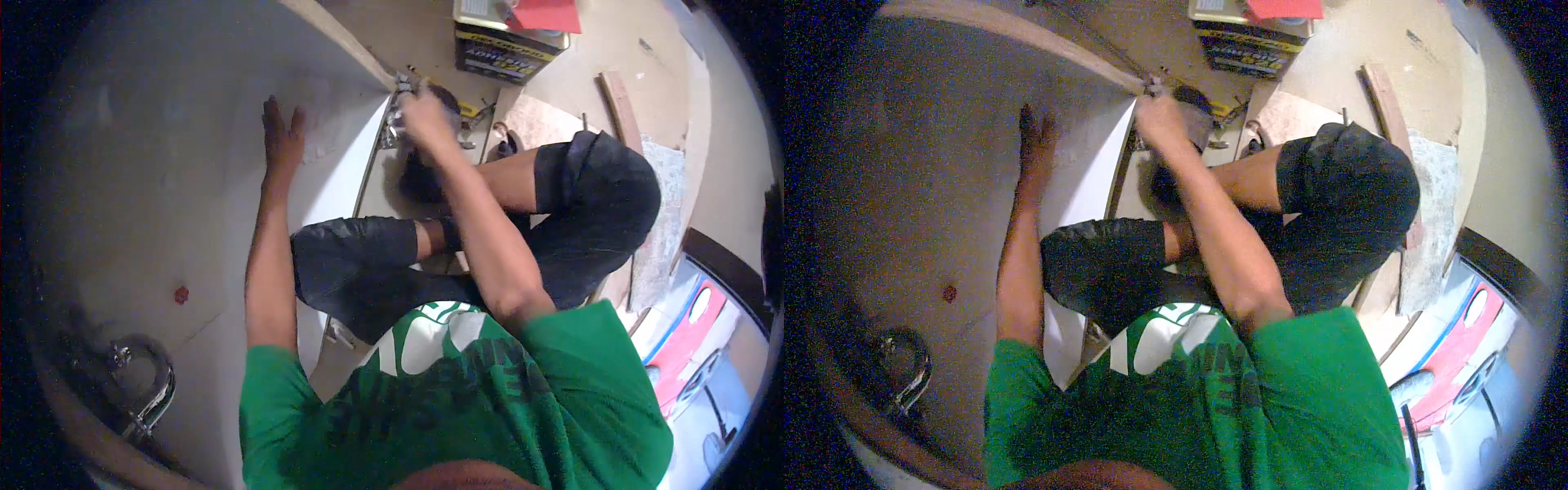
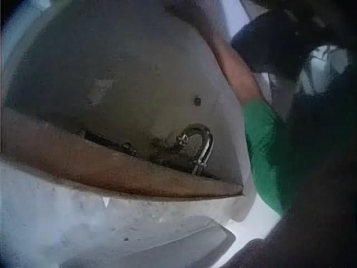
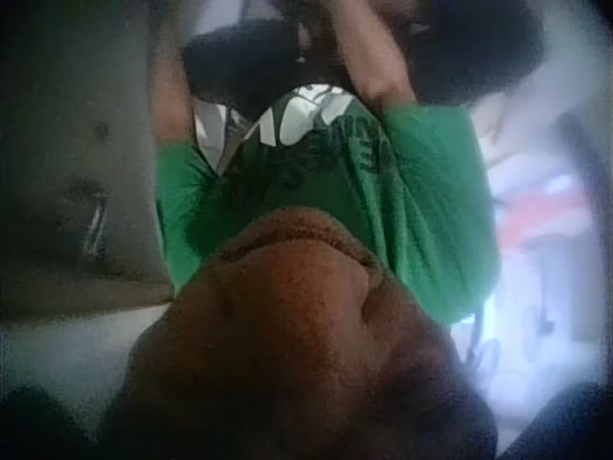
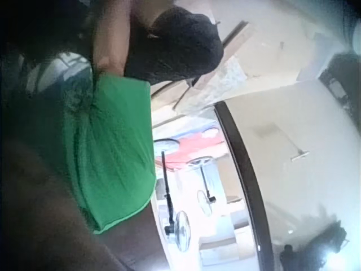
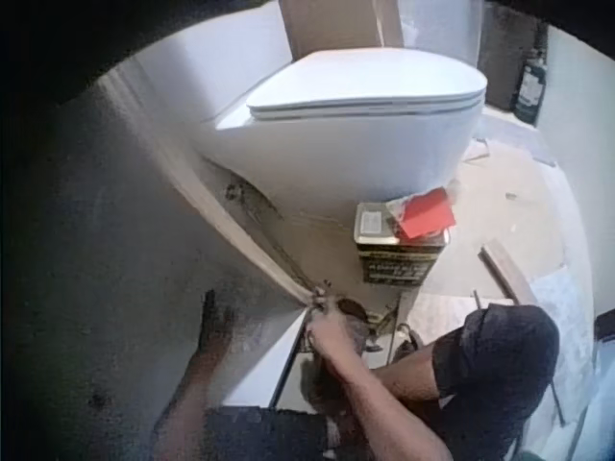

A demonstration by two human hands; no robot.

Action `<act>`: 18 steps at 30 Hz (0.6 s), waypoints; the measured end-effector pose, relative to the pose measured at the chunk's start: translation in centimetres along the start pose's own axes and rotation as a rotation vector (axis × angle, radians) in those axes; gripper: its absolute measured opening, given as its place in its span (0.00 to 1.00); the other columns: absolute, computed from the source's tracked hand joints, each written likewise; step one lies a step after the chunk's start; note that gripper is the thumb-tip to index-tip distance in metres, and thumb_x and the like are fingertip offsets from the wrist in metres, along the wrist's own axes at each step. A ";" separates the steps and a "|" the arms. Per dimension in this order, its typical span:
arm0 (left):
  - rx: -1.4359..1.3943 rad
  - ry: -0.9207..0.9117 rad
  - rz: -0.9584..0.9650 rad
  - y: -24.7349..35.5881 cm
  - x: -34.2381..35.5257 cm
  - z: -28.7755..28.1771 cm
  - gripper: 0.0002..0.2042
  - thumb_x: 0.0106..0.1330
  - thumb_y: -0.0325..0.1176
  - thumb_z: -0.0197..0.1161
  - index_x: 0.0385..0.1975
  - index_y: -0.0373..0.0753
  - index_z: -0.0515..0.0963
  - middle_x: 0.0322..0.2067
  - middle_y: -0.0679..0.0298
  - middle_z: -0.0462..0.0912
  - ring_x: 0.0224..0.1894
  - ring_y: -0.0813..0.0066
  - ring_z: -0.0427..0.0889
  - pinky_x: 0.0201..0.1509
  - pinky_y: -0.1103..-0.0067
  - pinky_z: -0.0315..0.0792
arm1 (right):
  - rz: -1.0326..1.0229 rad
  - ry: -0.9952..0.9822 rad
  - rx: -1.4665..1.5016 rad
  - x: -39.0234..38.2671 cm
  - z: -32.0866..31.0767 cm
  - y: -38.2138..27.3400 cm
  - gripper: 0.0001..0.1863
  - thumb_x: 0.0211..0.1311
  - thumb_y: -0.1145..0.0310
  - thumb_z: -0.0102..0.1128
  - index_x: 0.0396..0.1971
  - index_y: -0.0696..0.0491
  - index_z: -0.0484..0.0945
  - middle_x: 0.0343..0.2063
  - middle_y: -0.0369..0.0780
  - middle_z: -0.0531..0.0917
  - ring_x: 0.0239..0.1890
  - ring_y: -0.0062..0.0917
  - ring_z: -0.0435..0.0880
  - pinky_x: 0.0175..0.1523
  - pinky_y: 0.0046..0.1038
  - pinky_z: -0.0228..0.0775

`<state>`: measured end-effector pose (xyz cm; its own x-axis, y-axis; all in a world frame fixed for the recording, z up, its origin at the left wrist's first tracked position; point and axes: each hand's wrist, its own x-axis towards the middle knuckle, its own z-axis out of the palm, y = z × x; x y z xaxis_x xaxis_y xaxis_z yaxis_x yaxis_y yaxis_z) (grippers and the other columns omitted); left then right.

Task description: The person installs a curved wooden trim piece along the edge of a bathtub. They use a hammer to tap the trim into place, then use a power drill to secure it with screws. The person also uses a utility knife to trim excess material from the trim piece.

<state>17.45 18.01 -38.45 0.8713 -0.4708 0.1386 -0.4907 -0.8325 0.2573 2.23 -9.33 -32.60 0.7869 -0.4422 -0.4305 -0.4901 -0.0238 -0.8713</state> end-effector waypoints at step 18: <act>-0.371 -0.272 0.587 24.2 -7.7 -1.1 0.24 0.47 0.15 0.52 0.47 0.37 0.75 0.45 0.53 0.79 0.52 0.57 0.75 0.59 0.67 0.66 | 0.076 0.590 0.726 -17.7 -39.7 16.9 0.24 0.68 0.59 0.47 0.56 0.61 0.68 0.41 0.46 0.81 0.42 0.33 0.81 0.50 0.33 0.74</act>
<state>-1.10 1.76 -32.18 0.4109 -0.9033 0.1232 -0.7988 -0.2916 0.5263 -34.83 -37.49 -30.36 0.3479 -0.8074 -0.4766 -0.0224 0.5010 -0.8651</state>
